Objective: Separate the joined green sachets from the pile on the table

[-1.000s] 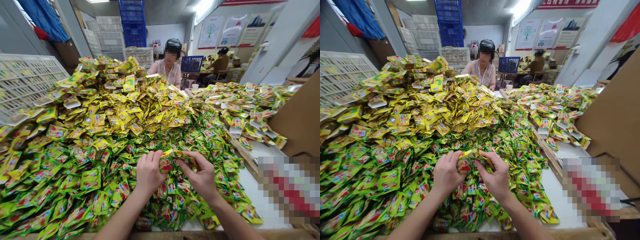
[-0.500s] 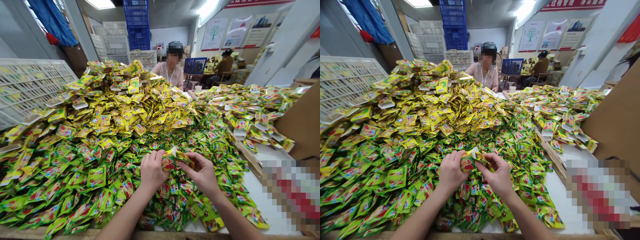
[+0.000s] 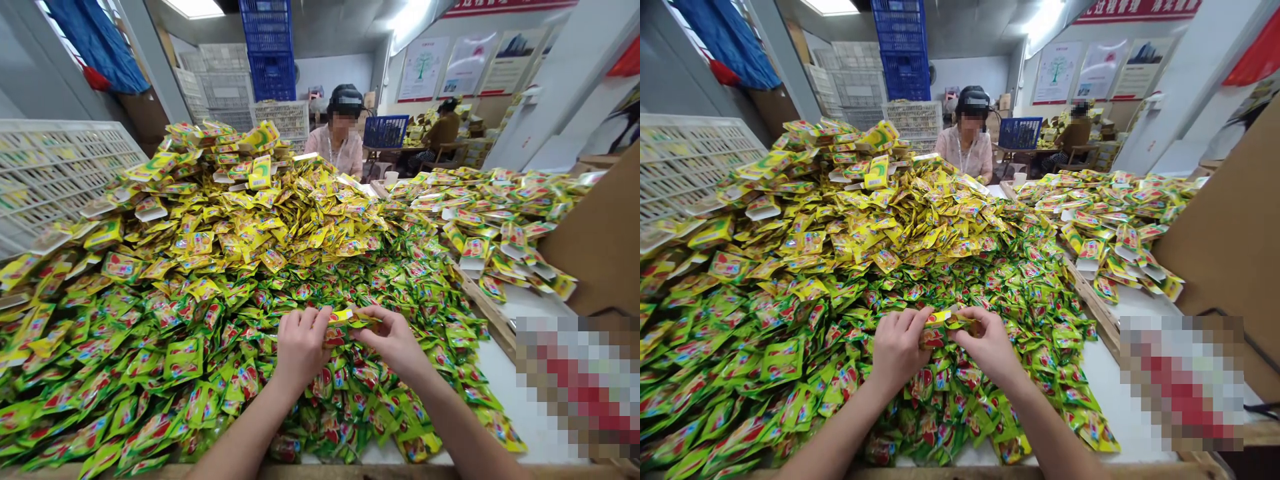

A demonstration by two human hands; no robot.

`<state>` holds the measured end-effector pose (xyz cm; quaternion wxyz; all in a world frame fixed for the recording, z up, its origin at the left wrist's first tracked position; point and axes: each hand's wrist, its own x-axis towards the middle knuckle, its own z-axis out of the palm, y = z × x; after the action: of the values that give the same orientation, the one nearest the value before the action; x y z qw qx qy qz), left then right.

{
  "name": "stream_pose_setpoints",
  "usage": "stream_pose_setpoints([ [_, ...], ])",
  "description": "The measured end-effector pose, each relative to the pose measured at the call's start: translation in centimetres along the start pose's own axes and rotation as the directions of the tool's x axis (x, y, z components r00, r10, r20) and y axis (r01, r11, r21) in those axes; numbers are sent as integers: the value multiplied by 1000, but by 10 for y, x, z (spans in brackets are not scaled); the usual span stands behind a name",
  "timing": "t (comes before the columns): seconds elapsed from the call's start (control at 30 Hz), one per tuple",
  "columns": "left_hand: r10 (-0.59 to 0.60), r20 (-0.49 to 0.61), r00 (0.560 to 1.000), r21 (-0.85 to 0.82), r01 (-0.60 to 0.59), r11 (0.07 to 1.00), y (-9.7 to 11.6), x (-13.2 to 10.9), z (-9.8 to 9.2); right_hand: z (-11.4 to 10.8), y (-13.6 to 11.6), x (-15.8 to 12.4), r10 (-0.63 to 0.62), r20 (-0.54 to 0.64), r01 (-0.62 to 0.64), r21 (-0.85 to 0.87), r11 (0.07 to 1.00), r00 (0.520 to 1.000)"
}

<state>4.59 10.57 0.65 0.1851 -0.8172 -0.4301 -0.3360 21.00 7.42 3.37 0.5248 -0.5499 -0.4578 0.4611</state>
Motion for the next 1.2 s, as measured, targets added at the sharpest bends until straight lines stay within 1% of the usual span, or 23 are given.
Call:
stream_pose_setpoints([
  [0.1,-15,48,999,83,11,997,1,1,-5,2,4,1,-109,2,108,-68,992,994],
  [0.17,-9,61,998,65,5,998,1,0,-6,1,4,1,-111,26,112,-70,991,994],
  [0.23,14,64,998,15,-15,1000,2,-2,-5,1,4,0,-80,35,82,-50,995,996],
  [0.3,17,75,997,-43,-13,999,4,-4,-3,2,5,-1,-84,-19,83,-82,993,996],
  [0.33,5,86,996,-71,1,997,5,-5,-2,3,5,-2,-110,-65,102,-114,988,992],
  [0.4,-40,125,991,-120,56,991,7,-6,0,6,8,-3,-170,-146,146,-162,976,975],
  [0.43,-71,153,986,-137,92,986,7,-5,0,7,9,-4,-186,-164,161,-156,975,969],
  [0.5,-137,210,968,-147,170,974,7,-3,0,10,11,-3,-179,-149,170,-69,983,973],
  [0.57,-187,237,953,-132,222,966,5,-1,-1,11,11,-2,-155,-96,160,42,986,983],
  [0.63,-192,209,959,-117,219,969,3,1,-2,11,12,-1,-148,-80,157,122,980,986],
  [0.67,-178,183,967,-115,201,973,2,1,-2,11,12,-1,-147,-92,158,135,978,985],
  [0.77,-139,132,981,-135,156,978,2,-1,-1,10,15,-1,-167,-168,180,71,981,972],
  [0.83,-146,139,980,-154,167,974,2,-2,1,10,17,-2,-198,-169,197,-23,980,966],
  [0.9,-166,166,972,-158,192,969,3,-4,3,10,20,-3,-239,-131,223,-123,967,962],
  [0.97,-178,195,964,-153,210,966,3,-4,4,11,22,-5,-265,-65,250,-185,950,962],
  [1.03,-183,203,962,-152,215,965,4,-4,3,14,23,-7,-268,-21,261,-155,953,963],
  [1.07,-182,197,963,-156,214,964,5,-4,3,16,24,-8,-265,-37,259,-123,958,963],
  [1.1,-179,184,967,-163,209,964,6,-4,2,18,25,-9,-271,-88,262,-103,959,958],
  [1.13,-173,166,971,-172,202,964,7,-4,1,19,25,-10,-293,-166,278,-110,954,942],
  [1.17,-168,146,975,-186,194,963,9,-3,0,20,25,-11,-336,-247,307,-150,940,909],
  [1.2,-164,128,978,-201,187,962,10,-3,-1,20,25,-12,-399,-301,346,-215,913,866],
])
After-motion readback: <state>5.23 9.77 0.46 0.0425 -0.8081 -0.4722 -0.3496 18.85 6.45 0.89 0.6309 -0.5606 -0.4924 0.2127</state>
